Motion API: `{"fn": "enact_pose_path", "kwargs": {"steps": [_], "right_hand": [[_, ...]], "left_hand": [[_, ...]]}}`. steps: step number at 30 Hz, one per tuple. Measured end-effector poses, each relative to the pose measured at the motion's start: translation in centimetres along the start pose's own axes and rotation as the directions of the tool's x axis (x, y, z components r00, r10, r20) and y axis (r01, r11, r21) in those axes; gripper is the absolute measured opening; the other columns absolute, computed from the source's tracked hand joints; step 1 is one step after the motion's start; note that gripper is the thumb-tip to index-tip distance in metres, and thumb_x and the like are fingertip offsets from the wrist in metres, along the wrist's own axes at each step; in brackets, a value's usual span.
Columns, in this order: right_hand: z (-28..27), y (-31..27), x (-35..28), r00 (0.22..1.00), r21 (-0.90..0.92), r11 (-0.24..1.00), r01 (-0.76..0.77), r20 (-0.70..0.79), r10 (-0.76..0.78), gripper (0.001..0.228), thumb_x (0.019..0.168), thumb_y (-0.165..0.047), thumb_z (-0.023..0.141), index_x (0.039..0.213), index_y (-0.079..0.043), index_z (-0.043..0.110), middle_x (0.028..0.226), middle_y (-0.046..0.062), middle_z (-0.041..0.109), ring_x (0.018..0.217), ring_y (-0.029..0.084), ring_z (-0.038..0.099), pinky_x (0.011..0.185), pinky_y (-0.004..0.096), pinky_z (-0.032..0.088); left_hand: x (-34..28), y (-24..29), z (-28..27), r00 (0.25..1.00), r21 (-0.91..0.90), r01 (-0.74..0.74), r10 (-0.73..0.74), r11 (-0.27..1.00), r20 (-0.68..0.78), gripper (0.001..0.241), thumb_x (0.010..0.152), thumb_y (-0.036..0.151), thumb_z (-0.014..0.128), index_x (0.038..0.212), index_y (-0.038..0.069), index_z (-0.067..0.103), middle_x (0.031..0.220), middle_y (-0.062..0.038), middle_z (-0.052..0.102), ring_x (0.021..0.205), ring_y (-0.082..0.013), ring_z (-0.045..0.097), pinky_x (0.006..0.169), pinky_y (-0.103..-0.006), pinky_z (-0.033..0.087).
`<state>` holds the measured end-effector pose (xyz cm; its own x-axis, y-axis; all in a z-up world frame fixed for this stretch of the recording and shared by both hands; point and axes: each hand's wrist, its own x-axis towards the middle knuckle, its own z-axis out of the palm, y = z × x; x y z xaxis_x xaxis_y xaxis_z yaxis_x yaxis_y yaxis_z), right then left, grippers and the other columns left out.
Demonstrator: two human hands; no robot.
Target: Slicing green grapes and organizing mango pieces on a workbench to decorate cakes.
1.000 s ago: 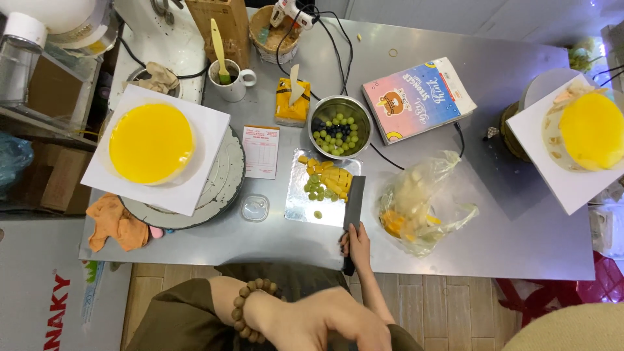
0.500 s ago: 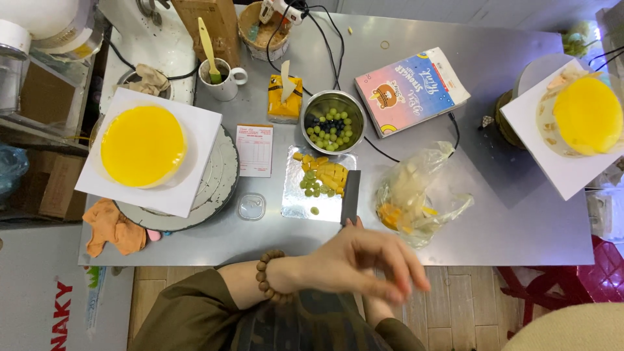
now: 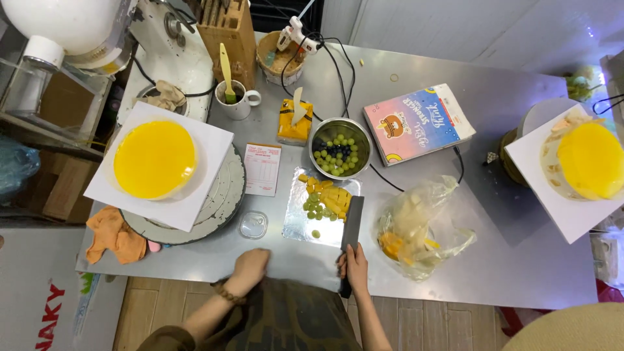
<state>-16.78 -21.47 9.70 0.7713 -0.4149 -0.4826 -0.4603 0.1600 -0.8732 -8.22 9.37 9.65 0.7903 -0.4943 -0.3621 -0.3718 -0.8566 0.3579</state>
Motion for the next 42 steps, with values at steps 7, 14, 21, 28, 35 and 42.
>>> {"fn": "enact_pose_path", "kwargs": {"steps": [7, 14, 21, 28, 35, 42], "right_hand": [[-0.2, 1.3, 0.8, 1.0, -0.028, 1.0, -0.011, -0.005, 0.011, 0.027, 0.106, -0.022, 0.047, 0.118, -0.002, 0.06, 0.059, 0.008, 0.059, 0.038, 0.014, 0.044, 0.038, 0.029, 0.038], [-0.3, 1.0, 1.1, 1.0, -0.004, 1.0, -0.004, 0.003, 0.004, 0.026, 0.104, -0.024, 0.05, 0.111, -0.001, 0.061, 0.057, 0.009, 0.059, 0.037, 0.015, 0.045, 0.038, 0.029, 0.038], [0.0, -0.3, 0.6, 0.999, -0.002, 0.999, -0.044, -0.001, 0.044, 0.03, 0.101, -0.025, 0.057, 0.118, -0.001, 0.062, 0.057, 0.008, 0.058, 0.038, 0.014, 0.044, 0.037, 0.028, 0.037], [-0.1, -0.3, 0.6, 0.999, 0.03, 0.999, -0.037, -0.021, 0.038, 0.025, 0.1, -0.022, 0.058, 0.115, -0.001, 0.063, 0.057, 0.009, 0.06, 0.036, 0.015, 0.045, 0.036, 0.029, 0.037], [0.0, -1.0, 0.7, 0.997, 0.0, 0.998, -0.067, -0.026, 0.067, 0.027, 0.1, -0.022, 0.059, 0.118, -0.002, 0.063, 0.057, 0.009, 0.06, 0.036, 0.016, 0.046, 0.036, 0.029, 0.038], [0.2, -1.1, 0.3, 0.999, 0.004, 0.999, -0.039, -0.015, 0.039, 0.03, 0.1, -0.023, 0.057, 0.119, -0.001, 0.062, 0.057, 0.009, 0.06, 0.036, 0.015, 0.045, 0.037, 0.028, 0.037]], "left_hand": [[-2.4, -7.3, -2.9, 0.84, -0.516, 0.419, -0.535, 0.747, -0.094, 0.017, 0.082, 0.023, 0.077, 0.087, 0.009, 0.068, 0.078, -0.003, 0.071, 0.07, -0.0214, 0.065, 0.069, -0.0336, 0.051], [1.9, 1.6, -10.4, 0.943, 0.098, 0.33, -0.323, 0.939, -0.086, 0.066, 0.084, 0.063, 0.066, 0.129, 0.016, 0.061, 0.098, -0.002, 0.073, 0.072, -0.0161, 0.071, 0.064, -0.0289, 0.058], [21.0, 13.9, -16.4, 0.835, 0.022, -0.356, 0.329, 0.934, -0.442, 0.012, 0.09, 0.008, 0.06, 0.096, 0.01, 0.071, 0.092, -0.005, 0.066, 0.083, -0.0216, 0.065, 0.074, -0.0337, 0.055], [42.9, 12.3, -4.1, 0.945, 0.159, -0.278, 0.24, 0.947, 0.22, 0.025, 0.087, 0.021, 0.061, 0.097, 0.004, 0.076, 0.101, -0.007, 0.075, 0.084, -0.0333, 0.071, 0.079, -0.0485, 0.053], [44.1, 11.3, -1.3, 0.836, 0.484, -0.532, 0.522, 0.695, 0.17, 0.032, 0.098, 0.024, 0.047, 0.103, 0.012, 0.076, 0.111, -0.008, 0.074, 0.093, -0.0342, 0.07, 0.08, -0.0555, 0.048], [43.7, 11.1, -4.1, 0.782, 0.555, -0.597, 0.575, 0.58, 0.241, 0.03, 0.094, 0.026, 0.052, 0.092, 0.015, 0.08, 0.101, -0.009, 0.077, 0.089, -0.0316, 0.072, 0.077, -0.0494, 0.051]]}}
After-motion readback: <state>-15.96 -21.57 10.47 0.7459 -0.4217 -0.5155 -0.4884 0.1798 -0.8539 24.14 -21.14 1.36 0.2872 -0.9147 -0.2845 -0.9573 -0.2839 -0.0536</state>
